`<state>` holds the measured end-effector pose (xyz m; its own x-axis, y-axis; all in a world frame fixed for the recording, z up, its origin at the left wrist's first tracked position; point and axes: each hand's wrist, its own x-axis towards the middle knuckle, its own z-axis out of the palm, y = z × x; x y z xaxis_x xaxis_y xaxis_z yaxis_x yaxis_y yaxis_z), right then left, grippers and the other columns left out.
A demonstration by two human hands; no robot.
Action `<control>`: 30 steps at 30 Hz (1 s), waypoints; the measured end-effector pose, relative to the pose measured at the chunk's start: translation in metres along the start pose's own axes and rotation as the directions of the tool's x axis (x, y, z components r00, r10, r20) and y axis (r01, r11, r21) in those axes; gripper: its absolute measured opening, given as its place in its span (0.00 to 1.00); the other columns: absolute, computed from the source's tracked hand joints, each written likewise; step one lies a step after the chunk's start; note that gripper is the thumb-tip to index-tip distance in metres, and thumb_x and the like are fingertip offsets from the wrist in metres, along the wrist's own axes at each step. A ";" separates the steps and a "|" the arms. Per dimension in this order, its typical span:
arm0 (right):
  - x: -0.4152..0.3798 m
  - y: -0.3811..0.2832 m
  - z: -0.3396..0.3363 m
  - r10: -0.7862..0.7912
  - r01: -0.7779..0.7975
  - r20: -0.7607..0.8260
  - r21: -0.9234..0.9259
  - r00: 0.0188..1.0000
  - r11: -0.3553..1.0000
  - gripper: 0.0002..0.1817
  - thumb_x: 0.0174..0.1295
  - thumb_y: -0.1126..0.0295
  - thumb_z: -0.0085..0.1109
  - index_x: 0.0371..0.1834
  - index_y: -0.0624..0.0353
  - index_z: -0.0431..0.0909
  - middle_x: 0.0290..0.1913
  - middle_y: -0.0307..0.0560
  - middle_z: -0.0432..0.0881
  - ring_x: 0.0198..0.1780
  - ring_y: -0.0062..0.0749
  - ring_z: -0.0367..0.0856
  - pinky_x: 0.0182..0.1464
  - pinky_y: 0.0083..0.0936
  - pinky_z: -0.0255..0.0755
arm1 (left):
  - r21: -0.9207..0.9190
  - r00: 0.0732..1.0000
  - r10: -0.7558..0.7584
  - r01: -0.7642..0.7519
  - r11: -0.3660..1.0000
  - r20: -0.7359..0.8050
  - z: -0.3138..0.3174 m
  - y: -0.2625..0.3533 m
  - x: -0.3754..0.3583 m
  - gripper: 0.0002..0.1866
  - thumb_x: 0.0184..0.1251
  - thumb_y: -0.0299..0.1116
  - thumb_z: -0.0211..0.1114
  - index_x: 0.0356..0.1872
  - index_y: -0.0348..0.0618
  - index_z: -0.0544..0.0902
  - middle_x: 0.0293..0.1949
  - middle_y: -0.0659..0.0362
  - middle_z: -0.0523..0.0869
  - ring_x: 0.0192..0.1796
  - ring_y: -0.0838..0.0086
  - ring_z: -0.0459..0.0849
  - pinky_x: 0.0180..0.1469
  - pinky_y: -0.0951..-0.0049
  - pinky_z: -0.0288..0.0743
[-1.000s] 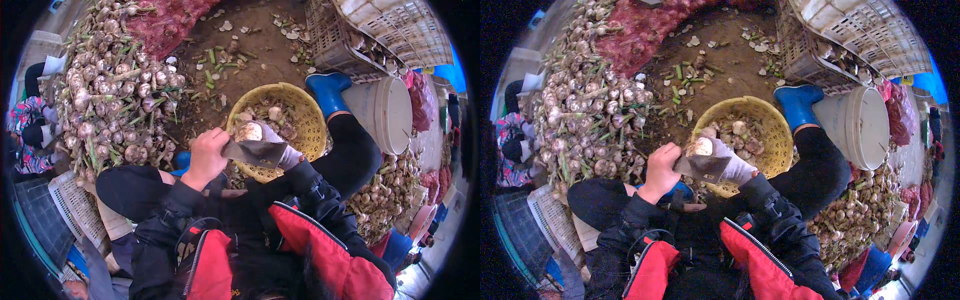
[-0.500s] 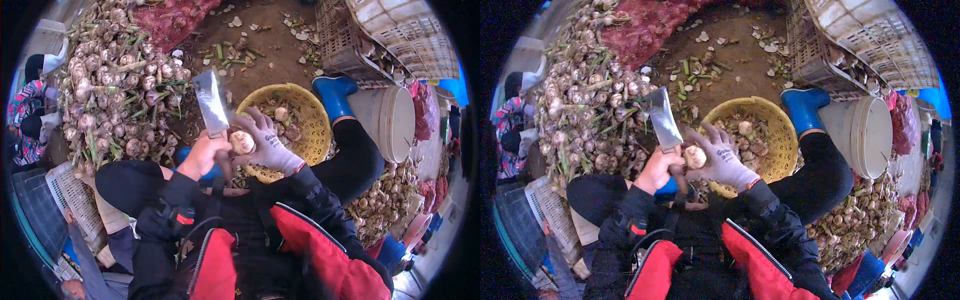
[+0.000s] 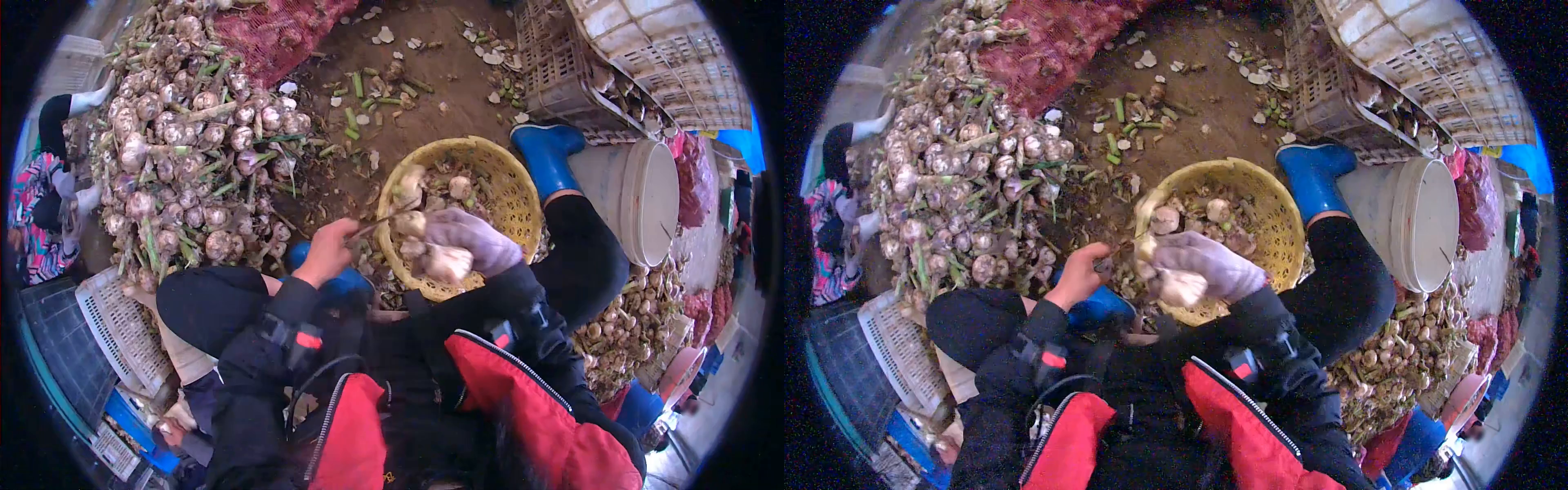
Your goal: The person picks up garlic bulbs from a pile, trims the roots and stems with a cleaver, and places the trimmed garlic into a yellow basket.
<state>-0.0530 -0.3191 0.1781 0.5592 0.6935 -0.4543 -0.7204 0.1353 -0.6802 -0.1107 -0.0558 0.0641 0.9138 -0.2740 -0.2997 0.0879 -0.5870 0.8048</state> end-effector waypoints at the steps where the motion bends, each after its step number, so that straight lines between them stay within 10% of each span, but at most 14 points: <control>1: -0.005 -0.001 -0.006 -0.014 0.014 0.003 -0.053 1.000 0.999 0.18 0.64 0.60 0.54 0.45 0.67 0.77 0.38 0.40 0.80 0.40 0.22 0.77 0.45 0.21 0.70 | 0.138 0.991 -0.121 0.112 0.984 0.057 0.001 -0.023 0.000 0.15 0.39 0.21 0.64 0.34 0.36 0.78 0.32 0.51 0.79 0.39 0.54 0.79 0.44 0.67 0.73; 5: 0.001 0.008 -0.034 0.098 -0.249 -0.289 -0.549 0.952 0.798 0.21 0.62 0.57 0.55 0.51 0.61 0.76 0.42 0.47 0.81 0.43 0.34 0.78 0.50 0.27 0.69 | 0.264 0.935 0.018 0.081 0.961 -0.355 -0.022 -0.058 0.052 0.15 0.43 0.25 0.64 0.37 0.39 0.81 0.42 0.47 0.78 0.46 0.50 0.77 0.49 0.60 0.72; 7: 0.006 0.030 -0.043 -0.304 -0.333 -0.395 -0.913 0.867 0.236 0.25 0.62 0.58 0.56 0.57 0.63 0.71 0.55 0.54 0.76 0.56 0.39 0.74 0.55 0.32 0.67 | 0.483 0.828 0.008 0.319 0.815 -0.561 -0.035 -0.071 0.074 0.14 0.46 0.26 0.65 0.38 0.40 0.81 0.46 0.46 0.76 0.47 0.47 0.75 0.50 0.57 0.71; 11: 0.021 0.030 -0.030 -0.237 -0.207 -0.486 -0.695 0.841 0.689 0.26 0.60 0.55 0.57 0.57 0.59 0.70 0.53 0.59 0.75 0.54 0.53 0.73 0.54 0.40 0.67 | 0.450 0.692 -0.095 0.561 0.695 -0.716 -0.052 -0.106 0.088 0.13 0.47 0.30 0.66 0.37 0.39 0.82 0.45 0.46 0.79 0.45 0.46 0.77 0.48 0.55 0.72; 17: 0.041 0.047 -0.031 -0.278 -0.176 -0.404 -0.787 0.872 0.592 0.26 0.60 0.56 0.57 0.57 0.61 0.70 0.53 0.60 0.76 0.55 0.53 0.74 0.55 0.38 0.68 | -0.236 0.707 -0.583 0.535 0.811 -0.401 -0.032 -0.137 0.091 0.16 0.46 0.34 0.68 0.36 0.34 0.81 0.35 0.44 0.84 0.41 0.47 0.82 0.46 0.56 0.74; 20: 0.048 0.057 -0.031 -0.193 -0.217 -0.400 -0.774 0.896 0.595 0.27 0.59 0.55 0.58 0.56 0.62 0.71 0.53 0.61 0.75 0.56 0.52 0.73 0.57 0.37 0.67 | 0.221 0.775 -0.183 0.384 0.896 -0.605 -0.043 -0.066 0.084 0.15 0.49 0.35 0.67 0.35 0.36 0.80 0.39 0.50 0.80 0.46 0.54 0.76 0.50 0.59 0.69; 23: 0.053 0.060 -0.027 -0.184 -0.206 -0.385 -0.772 0.905 0.601 0.28 0.59 0.54 0.57 0.56 0.63 0.70 0.53 0.61 0.75 0.55 0.53 0.73 0.57 0.38 0.67 | 0.648 0.672 0.322 0.309 0.696 -0.667 -0.101 -0.032 0.107 0.12 0.50 0.32 0.68 0.36 0.38 0.81 0.50 0.50 0.77 0.51 0.54 0.73 0.53 0.53 0.65; 27: 0.058 0.056 -0.019 -0.172 -0.192 -0.355 -0.783 0.919 0.592 0.28 0.60 0.54 0.56 0.57 0.62 0.70 0.54 0.61 0.75 0.55 0.53 0.74 0.57 0.38 0.67 | 0.476 0.798 -0.122 0.465 0.746 -0.590 -0.156 -0.059 0.140 0.15 0.50 0.31 0.67 0.42 0.45 0.82 0.56 0.57 0.75 0.56 0.54 0.72 0.53 0.47 0.67; 30: 0.059 0.061 -0.016 -0.166 -0.161 -0.329 -0.767 0.929 0.621 0.27 0.60 0.54 0.56 0.57 0.62 0.70 0.53 0.62 0.75 0.55 0.54 0.73 0.57 0.39 0.66 | 0.654 0.823 -0.122 0.523 0.547 -0.555 -0.139 -0.054 0.132 0.14 0.50 0.30 0.67 0.41 0.46 0.82 0.55 0.58 0.75 0.55 0.54 0.73 0.51 0.44 0.66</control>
<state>-0.0574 -0.2816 0.1011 0.7746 0.3889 -0.4987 -0.2225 -0.5705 -0.7905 0.0606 0.0458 0.0526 0.9612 0.2693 -0.0600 0.2665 -0.9625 -0.0513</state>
